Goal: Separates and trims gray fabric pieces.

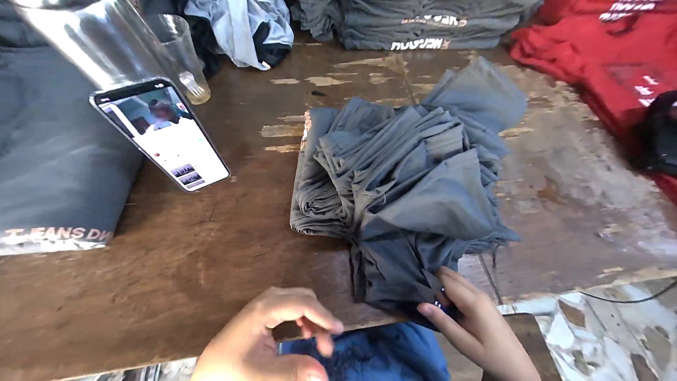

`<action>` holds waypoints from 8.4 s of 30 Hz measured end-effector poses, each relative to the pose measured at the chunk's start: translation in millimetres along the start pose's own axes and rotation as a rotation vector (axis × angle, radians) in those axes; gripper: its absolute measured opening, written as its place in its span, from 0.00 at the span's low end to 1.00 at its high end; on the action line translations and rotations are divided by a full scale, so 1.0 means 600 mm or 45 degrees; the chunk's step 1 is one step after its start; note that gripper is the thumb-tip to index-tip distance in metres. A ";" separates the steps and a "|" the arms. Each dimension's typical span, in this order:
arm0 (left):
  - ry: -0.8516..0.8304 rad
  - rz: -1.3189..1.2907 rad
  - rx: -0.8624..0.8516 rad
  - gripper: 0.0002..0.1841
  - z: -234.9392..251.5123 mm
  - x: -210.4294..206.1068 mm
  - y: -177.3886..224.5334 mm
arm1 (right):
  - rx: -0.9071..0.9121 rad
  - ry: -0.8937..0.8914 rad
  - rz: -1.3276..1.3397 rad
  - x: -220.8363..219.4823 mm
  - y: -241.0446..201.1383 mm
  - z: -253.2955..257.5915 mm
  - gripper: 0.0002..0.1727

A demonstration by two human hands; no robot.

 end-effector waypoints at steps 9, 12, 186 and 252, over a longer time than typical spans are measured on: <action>0.354 0.949 0.211 0.17 0.073 -0.091 -0.079 | -0.156 0.036 -0.169 0.004 -0.021 0.004 0.06; 0.265 0.892 0.092 0.03 0.065 -0.086 -0.072 | -0.064 0.146 -0.200 0.001 0.002 -0.007 0.06; 0.847 -0.464 -0.233 0.06 0.032 -0.072 -0.101 | 0.061 0.251 -0.152 -0.088 -0.078 0.014 0.24; 0.865 -0.129 -0.277 0.04 0.036 -0.079 -0.093 | 0.135 0.085 -0.213 -0.062 -0.059 0.021 0.27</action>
Point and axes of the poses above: each hand's wrist, its own z-axis towards the middle knuckle, its own x-axis out of the back of the hand, y = z × x, the point moved 6 cm from there along z, towards the middle knuckle
